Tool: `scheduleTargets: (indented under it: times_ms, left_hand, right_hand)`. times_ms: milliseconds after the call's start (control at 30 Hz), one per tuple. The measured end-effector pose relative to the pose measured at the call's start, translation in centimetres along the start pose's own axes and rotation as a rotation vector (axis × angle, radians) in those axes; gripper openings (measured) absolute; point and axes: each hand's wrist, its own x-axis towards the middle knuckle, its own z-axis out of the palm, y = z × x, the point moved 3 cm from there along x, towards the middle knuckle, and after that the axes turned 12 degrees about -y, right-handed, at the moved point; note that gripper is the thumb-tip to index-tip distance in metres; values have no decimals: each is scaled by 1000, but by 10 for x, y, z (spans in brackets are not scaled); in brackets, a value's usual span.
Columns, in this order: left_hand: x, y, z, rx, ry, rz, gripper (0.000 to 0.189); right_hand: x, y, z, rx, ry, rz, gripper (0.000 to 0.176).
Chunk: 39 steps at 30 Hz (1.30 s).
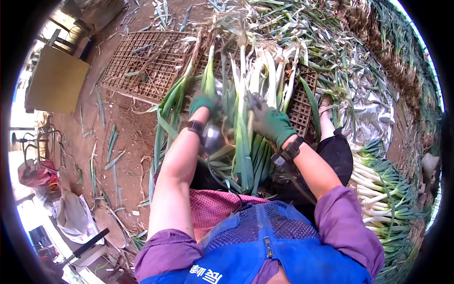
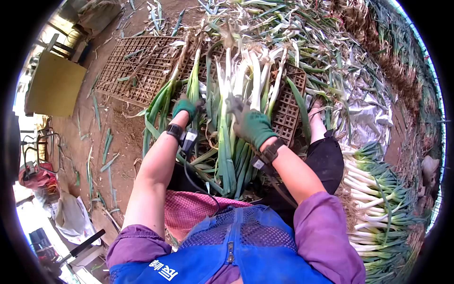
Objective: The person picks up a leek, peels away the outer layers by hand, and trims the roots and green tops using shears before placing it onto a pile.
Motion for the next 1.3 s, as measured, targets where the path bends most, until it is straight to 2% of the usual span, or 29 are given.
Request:
scheduleTargets:
  times_ms: [33,67,100,133,167,200,233,300,367,433,500,533,633,667,767,800,833,867,900,967,1033,1133,1167,1200,1300]
  left_hand:
    - [3,-1,3,-31,-133,-43,68]
    - [-18,11,-4,-11,-122,-39,66]
    - [-39,25,-11,11,-113,-34,64]
    - [42,-11,44,19,-151,-18,63]
    - [6,17,28,-108,-205,40,51]
    - [-4,36,37,357,-328,274,45]
    - [-15,49,49,828,-438,504,39]
    - [-54,61,67,500,-470,254,33]
    - [-97,56,80,430,-452,390,36]
    - [-110,54,80,437,-528,348,38]
    - [-114,51,68,350,-545,378,40]
    - [-116,55,64,333,-575,490,43]
    - [-78,27,104,395,-429,576,30]
    - [-93,36,91,520,-461,427,28]
    - [-102,46,83,527,-635,462,28]
    - [-112,49,76,518,-592,497,30]
    - [-120,53,73,598,-692,464,31]
    - [-126,55,68,554,-633,419,31]
    - [-128,54,64,509,-575,374,30]
    - [-125,50,67,520,-568,394,30]
    - [-126,50,68,543,-575,404,30]
    - [-124,50,72,514,-616,390,33]
    - [-127,52,69,505,-632,385,34]
    - [-132,57,64,510,-713,377,39]
    - [-129,55,60,464,-668,433,48]
  right_hand:
    - [-7,-4,0,30,-18,15,68]
    - [-16,-4,-1,302,-7,90,62]
    - [-20,-3,0,309,50,62,59]
    - [-23,1,2,316,105,36,57]
    - [-26,6,5,321,159,11,56]
    - [-27,14,9,326,172,72,51]
    - [-33,16,9,339,166,53,54]
    - [-44,15,4,368,157,13,60]
    - [-59,7,3,372,71,-49,59]
    - [-83,-12,-6,394,-46,-121,56]
    - [-86,-12,10,342,-79,-90,52]
    - [-87,-11,16,319,-91,-72,53]
    - [-84,-18,16,263,-95,-42,53]
    - [-80,-20,13,266,-71,-61,53]
    - [-49,-12,6,193,-43,-41,54]
    - [-34,-9,3,170,-27,-34,54]
    - [-17,-6,-2,146,-11,-31,55]
    - [-6,-15,-15,211,-141,36,48]
    - [-3,-27,-31,211,-64,-52,44]
    - [9,-35,-48,129,-50,-38,43]
    - [25,-38,-64,175,-140,84,45]
    - [73,-17,-68,231,-34,183,47]
    - [82,-19,-75,155,37,174,51]
    - [85,-16,-76,144,6,155,50]
    - [72,-17,-61,229,-33,166,46]
